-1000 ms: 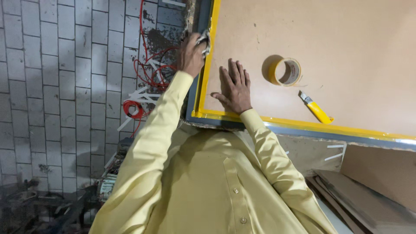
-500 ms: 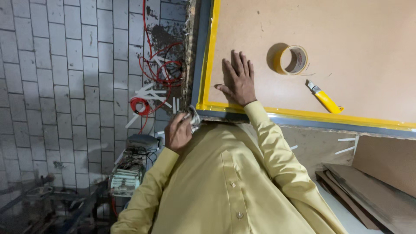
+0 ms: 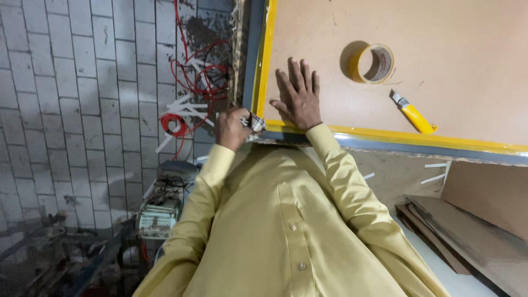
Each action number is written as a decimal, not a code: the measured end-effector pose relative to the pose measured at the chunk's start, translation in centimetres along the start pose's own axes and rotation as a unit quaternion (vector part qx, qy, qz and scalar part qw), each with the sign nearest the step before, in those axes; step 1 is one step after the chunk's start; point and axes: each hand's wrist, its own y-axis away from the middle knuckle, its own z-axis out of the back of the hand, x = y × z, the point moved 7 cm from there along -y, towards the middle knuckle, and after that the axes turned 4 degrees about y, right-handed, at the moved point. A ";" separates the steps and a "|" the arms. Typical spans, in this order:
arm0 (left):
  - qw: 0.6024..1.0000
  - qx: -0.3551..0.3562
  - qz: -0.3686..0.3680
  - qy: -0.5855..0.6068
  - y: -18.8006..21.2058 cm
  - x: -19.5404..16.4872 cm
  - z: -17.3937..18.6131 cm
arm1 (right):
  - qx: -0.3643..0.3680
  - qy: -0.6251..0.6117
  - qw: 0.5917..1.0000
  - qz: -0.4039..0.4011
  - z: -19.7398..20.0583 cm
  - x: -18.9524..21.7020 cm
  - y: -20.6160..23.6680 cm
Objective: The person applies yellow tape along the edges of a rectangular board, smooths it with a cloth, and staples white paper pieces to the taped corners using a staple gun. The person works on a workbench in a workshop setting.
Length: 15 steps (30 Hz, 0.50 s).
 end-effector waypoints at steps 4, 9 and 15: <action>0.996 -0.029 -0.009 0.081 -1.3 0.8 4.2 | -0.025 0.009 1.000 0.010 0.2 0.1 0.1; 0.991 -0.070 -0.033 -0.110 -3.0 -1.6 1.4 | -0.035 0.008 0.999 0.022 0.2 0.2 0.2; 0.982 -0.188 -0.004 0.000 -10.3 -3.2 -0.6 | -0.011 -0.006 1.000 0.014 0.2 0.6 0.1</action>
